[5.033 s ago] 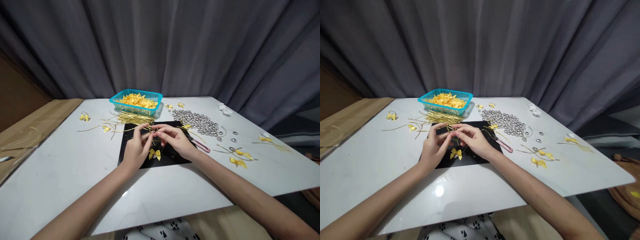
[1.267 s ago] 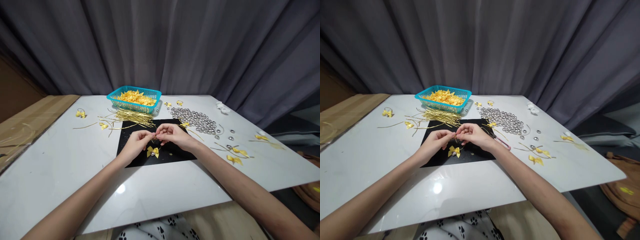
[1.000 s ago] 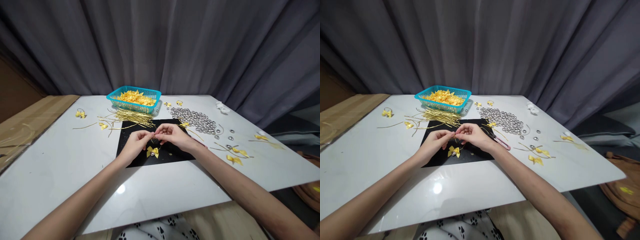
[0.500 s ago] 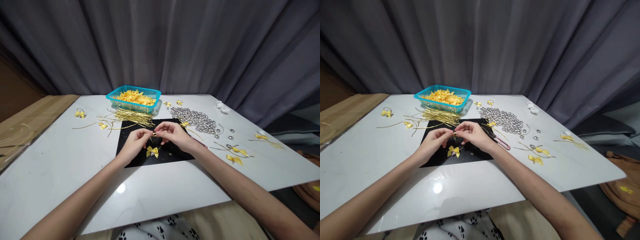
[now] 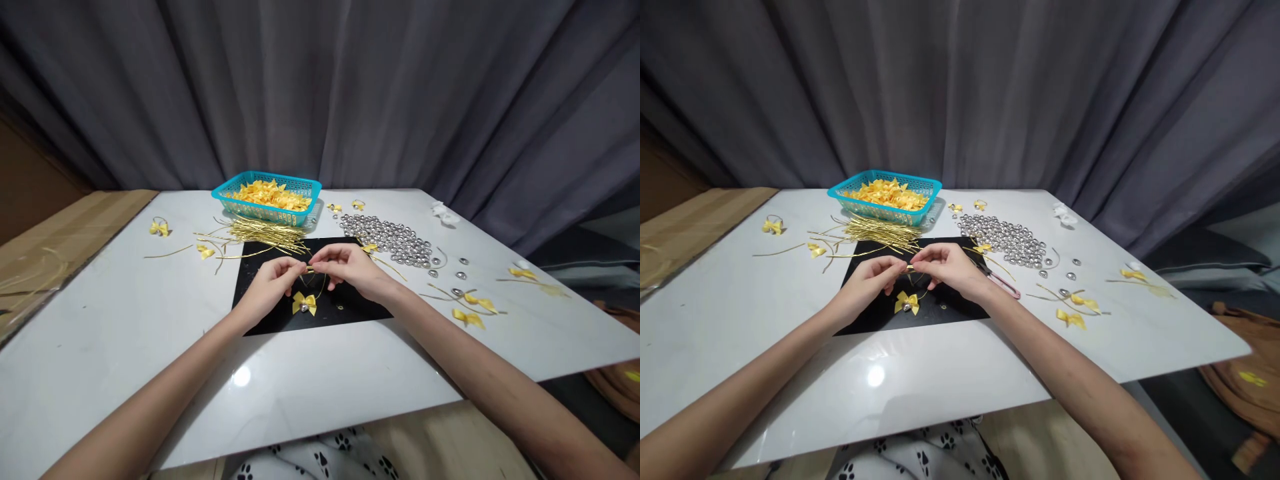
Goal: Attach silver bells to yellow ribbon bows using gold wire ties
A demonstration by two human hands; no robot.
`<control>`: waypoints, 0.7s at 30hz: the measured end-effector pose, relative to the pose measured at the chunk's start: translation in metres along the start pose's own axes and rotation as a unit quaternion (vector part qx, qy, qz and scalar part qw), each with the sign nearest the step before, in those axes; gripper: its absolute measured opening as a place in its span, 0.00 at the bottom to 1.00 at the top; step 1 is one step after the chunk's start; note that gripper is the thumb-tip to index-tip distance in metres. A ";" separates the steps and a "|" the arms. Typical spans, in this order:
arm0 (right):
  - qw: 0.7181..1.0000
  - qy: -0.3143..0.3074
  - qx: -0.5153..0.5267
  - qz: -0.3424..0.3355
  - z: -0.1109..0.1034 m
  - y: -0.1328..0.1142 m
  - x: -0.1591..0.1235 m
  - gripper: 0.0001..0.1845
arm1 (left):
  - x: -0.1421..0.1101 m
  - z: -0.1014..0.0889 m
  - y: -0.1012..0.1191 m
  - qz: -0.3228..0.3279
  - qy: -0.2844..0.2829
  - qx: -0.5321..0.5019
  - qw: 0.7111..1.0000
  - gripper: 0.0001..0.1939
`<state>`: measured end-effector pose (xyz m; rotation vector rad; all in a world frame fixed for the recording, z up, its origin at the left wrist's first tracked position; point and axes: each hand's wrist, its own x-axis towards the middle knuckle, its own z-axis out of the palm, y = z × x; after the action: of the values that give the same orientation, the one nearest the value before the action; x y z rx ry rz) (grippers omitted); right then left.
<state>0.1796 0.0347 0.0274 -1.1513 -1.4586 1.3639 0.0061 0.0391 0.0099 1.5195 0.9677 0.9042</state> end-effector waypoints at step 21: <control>1.000 0.005 -0.004 0.011 -0.001 0.000 0.000 0.09 | -0.001 0.000 0.006 -0.020 0.002 -0.014 1.000 0.17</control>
<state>0.1810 0.0351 0.0273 -1.1802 -1.4491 1.3666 0.0063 0.0380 0.0154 1.4688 0.9817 0.8893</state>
